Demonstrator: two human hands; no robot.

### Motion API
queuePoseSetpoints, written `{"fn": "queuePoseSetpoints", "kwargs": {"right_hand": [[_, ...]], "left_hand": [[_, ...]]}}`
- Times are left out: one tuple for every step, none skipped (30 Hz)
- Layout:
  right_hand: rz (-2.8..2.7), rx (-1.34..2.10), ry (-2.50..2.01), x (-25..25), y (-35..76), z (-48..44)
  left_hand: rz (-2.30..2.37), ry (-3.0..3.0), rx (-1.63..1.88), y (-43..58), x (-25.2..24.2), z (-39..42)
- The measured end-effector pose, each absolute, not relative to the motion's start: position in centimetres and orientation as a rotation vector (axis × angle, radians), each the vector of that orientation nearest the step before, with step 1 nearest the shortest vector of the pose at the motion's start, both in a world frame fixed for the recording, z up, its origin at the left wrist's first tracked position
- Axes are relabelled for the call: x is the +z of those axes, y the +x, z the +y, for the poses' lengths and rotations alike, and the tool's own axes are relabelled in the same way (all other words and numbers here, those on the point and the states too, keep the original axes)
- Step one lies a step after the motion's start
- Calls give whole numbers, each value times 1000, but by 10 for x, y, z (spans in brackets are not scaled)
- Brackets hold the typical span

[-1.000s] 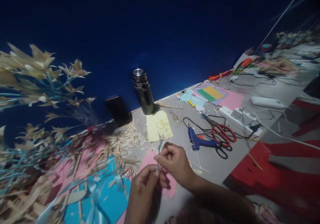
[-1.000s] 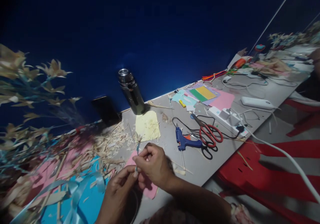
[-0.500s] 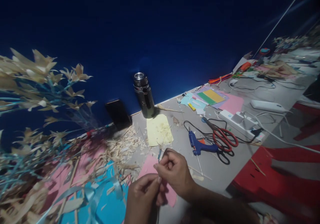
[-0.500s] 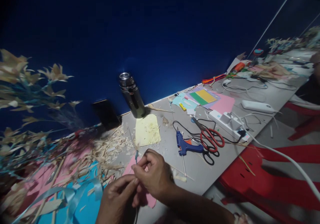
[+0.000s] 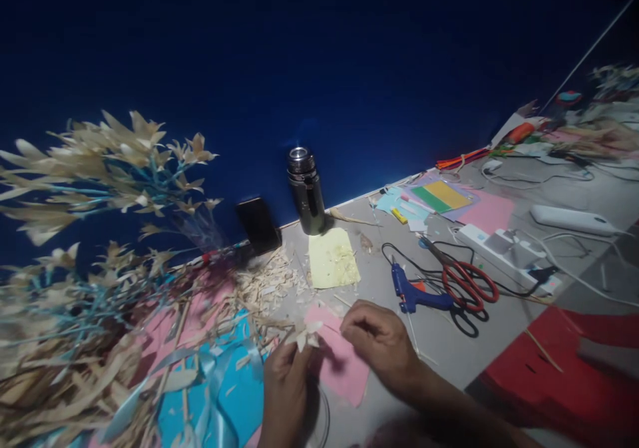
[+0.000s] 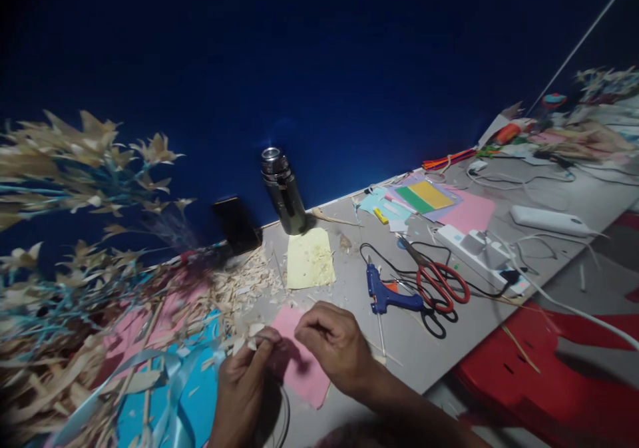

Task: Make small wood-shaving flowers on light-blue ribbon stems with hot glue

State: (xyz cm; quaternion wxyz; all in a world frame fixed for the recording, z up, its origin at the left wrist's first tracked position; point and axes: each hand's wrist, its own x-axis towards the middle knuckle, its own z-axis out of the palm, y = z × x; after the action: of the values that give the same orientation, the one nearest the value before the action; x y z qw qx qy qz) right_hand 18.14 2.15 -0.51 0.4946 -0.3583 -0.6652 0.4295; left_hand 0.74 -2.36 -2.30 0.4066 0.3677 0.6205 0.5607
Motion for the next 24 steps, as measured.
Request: {"fn": "queuePoseSetpoints", "kwargs": {"right_hand": [[-1619,1081,-875,-6,185,20],[-1623,1114,-889,-7,188,18],[-1629,1134,-902,-9,190,16],[-1641,1141,-912,-10,191,13],[-1657,1133,-919,-11,191,12],[-1675,1125,-926,-12,191,10],[-1688,1116,-933,-13,190,8],[-1693,1112,-943,-15,188,6],[-1692,1115,-960,-16,187,5],[-1687,1126,-981,-18,186,3],[-1683,1140,-997,-20,185,1],[-1688,1154,-1007,-22,186,0],[-1702,1155,-1013,-24,186,-2],[-1731,1144,-1013,-27,188,-3],[-1769,1119,-1007,-31,190,-5],[-1811,1089,-999,-35,193,-6],[-1848,1057,-986,-40,195,-8],[-1872,1030,-976,-45,197,-9],[-1888,1012,-973,-51,199,-10],[-1900,993,-978,-57,200,-11],[-1908,960,-994,-62,201,-12],[-1924,919,-1010,-67,201,-12],[-1946,875,-1024,-72,200,-12],[-1965,832,-1021,-75,199,-12]], "left_hand": [[1549,902,1424,8,-24,-23],[1521,887,1419,9,-24,-22],[1488,880,1406,9,-24,-22],[1463,878,1399,10,-23,-21],[1445,882,1396,11,-22,-21],[1433,887,1397,12,-21,-20],[1428,891,1399,12,-21,-20],[1428,892,1404,12,-20,-20],[1434,891,1413,12,-20,-20],[1441,890,1420,12,-21,-20],[1448,892,1429,11,-21,-20],[1450,897,1438,11,-22,-20],[1444,900,1445,11,-23,-21],[1426,896,1449,10,-24,-21],[1401,882,1447,10,-25,-22],[1374,860,1440,9,-27,-22],[1351,837,1433,9,-28,-22],[1333,814,1428,8,-30,-22],[1322,795,1424,8,-31,-22],[1320,782,1424,7,-32,-22],[1323,775,1424,7,-33,-22],[1331,771,1423,7,-33,-21],[1344,766,1413,7,-32,-21],[1359,758,1403,8,-30,-21]]}}
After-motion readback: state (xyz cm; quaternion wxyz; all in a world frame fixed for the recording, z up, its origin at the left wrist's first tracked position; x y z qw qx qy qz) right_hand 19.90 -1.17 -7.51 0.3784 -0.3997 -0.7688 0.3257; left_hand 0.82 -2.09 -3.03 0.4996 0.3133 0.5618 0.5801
